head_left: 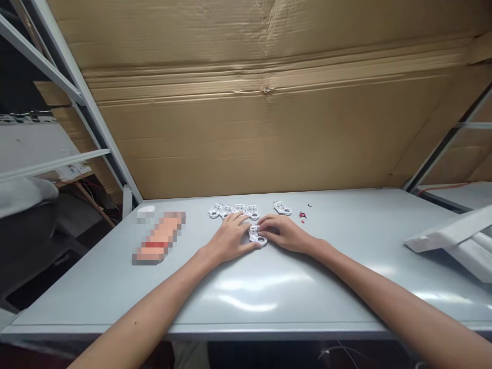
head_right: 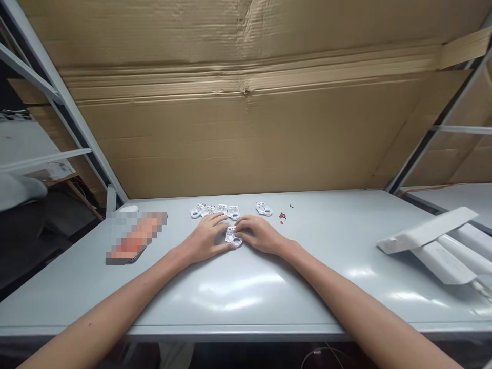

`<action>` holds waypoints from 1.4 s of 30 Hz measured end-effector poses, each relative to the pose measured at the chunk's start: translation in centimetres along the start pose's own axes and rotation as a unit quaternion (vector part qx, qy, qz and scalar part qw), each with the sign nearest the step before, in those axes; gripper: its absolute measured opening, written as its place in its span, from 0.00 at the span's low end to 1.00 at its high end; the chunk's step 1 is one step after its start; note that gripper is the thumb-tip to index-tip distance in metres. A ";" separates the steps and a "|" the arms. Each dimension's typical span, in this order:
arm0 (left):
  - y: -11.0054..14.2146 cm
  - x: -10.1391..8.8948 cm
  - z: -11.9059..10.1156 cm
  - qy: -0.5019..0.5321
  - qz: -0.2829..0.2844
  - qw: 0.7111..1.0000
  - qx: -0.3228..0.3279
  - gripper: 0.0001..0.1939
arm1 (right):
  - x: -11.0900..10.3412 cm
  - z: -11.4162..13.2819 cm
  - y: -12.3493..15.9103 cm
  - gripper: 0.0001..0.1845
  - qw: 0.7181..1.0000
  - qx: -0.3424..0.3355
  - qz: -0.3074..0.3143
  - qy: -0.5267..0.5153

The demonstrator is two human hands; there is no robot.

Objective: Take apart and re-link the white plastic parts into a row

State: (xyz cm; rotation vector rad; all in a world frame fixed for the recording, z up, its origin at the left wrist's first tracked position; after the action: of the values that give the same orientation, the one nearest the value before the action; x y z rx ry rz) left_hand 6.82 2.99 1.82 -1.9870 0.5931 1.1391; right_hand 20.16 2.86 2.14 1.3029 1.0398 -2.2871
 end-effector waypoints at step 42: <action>0.0 0.2 0.5 0.012 -0.002 1.000 -0.007 0.17 | -0.2 -4.4 1.0 0.07 0.726 0.318 -0.088 -0.604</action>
State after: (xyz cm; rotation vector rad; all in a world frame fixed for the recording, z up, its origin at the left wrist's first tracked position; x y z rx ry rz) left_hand 6.65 3.43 1.53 -2.0155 0.5942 1.1207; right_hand 23.52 5.33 0.43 -0.3943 -0.1280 -2.8775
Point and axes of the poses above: each hand's wrist, its own y-axis away from the middle knuckle, its own x-axis out of the palm, z = x × y, the point moved 7 cm from there along -y, towards the middle knuckle, and after that the axes turned 12 degrees about y, right-handed, at the moved point
